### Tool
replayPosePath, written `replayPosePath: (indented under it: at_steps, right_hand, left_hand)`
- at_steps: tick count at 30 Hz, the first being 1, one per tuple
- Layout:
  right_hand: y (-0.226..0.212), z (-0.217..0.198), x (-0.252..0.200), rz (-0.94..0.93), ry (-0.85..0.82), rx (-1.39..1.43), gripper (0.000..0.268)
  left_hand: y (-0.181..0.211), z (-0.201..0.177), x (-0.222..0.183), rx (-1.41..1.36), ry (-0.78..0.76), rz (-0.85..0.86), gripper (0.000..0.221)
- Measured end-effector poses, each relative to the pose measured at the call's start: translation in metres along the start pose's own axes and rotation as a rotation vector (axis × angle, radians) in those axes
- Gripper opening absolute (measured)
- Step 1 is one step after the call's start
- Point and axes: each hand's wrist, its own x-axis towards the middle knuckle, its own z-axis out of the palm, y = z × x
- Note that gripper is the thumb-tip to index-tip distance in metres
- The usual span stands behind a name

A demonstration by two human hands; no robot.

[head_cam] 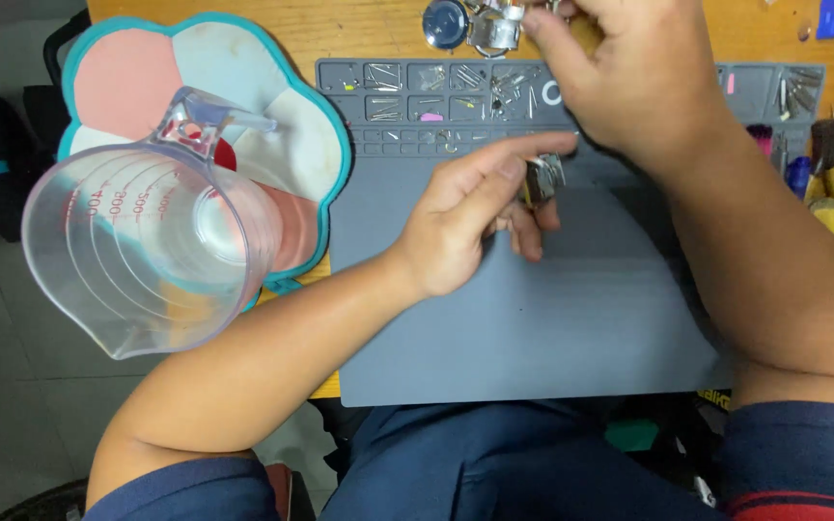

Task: Securing watch components together by wrapping small rubber bands around them on a repair mat, using a small wooden stick for precision.

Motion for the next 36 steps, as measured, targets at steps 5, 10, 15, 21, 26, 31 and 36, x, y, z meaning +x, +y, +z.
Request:
replayPosePath:
  at_steps: [5, 10, 15, 21, 26, 31, 36]
  right_hand:
    - [-0.006, -0.001, 0.005, -0.333, 0.109, 0.075, 0.013]
    - [-0.002, 0.009, -0.011, -0.275, 0.096, -0.158, 0.015]
    - [-0.023, -0.020, -0.024, -0.304, 0.076, -0.027, 0.016]
    - [-0.043, -0.046, -0.066, 0.065, 0.005, 0.296, 0.021]
    - [-0.043, -0.039, -0.080, 0.016, 0.160, 0.440, 0.017]
    - [-0.042, -0.031, -0.074, -0.137, 0.185, 0.374, 0.013]
    - [-0.043, -0.028, -0.076, -0.164, 0.214, 0.323, 0.008]
  left_hand:
    - [-0.001, 0.006, 0.002, -0.030, -0.048, -0.020, 0.045]
    - [-0.006, 0.008, -0.006, -0.026, -0.036, -0.004, 0.042]
    - [-0.009, 0.008, -0.006, -0.053, -0.061, 0.019, 0.040]
    - [-0.006, 0.011, -0.003, 0.002, -0.019, 0.036, 0.043]
    - [-0.010, 0.014, -0.001, -0.037, -0.013, 0.045, 0.039]
    - [-0.015, 0.012, -0.001, -0.024, -0.026, 0.060, 0.038]
    - [-0.016, 0.015, -0.003, -0.037, -0.055, 0.052, 0.039]
